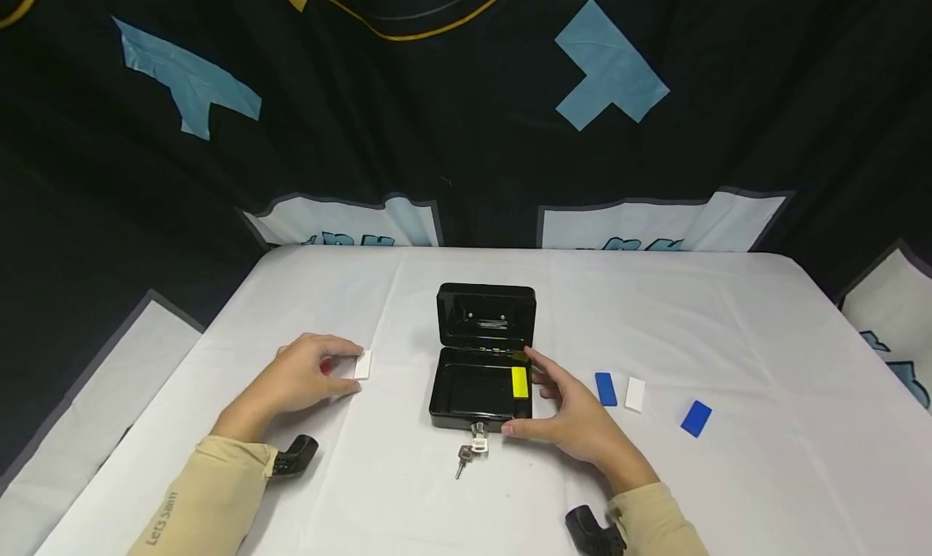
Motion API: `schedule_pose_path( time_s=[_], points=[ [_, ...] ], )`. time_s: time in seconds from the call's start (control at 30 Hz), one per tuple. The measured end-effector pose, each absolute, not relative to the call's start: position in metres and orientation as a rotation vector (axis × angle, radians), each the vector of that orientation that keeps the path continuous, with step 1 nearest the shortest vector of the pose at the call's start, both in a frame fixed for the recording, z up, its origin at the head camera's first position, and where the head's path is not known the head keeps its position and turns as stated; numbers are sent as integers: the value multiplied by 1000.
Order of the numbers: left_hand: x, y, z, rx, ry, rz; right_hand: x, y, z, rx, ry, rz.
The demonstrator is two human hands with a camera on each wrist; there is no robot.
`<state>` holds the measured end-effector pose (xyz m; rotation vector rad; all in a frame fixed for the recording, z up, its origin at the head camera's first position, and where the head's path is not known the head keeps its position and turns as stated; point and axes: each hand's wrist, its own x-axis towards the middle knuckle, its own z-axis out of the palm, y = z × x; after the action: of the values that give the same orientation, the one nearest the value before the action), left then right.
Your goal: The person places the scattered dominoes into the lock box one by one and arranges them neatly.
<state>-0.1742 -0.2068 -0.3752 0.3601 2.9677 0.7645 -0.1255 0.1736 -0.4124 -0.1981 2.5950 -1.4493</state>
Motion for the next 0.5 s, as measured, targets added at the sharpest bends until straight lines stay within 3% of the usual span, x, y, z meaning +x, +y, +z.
schedule_pose_path(
  time_s=[0.5],
  points=[
    [-173, -204, -381, 380, 3009, 756, -125, 173, -412, -208, 2604, -1452]
  ],
)
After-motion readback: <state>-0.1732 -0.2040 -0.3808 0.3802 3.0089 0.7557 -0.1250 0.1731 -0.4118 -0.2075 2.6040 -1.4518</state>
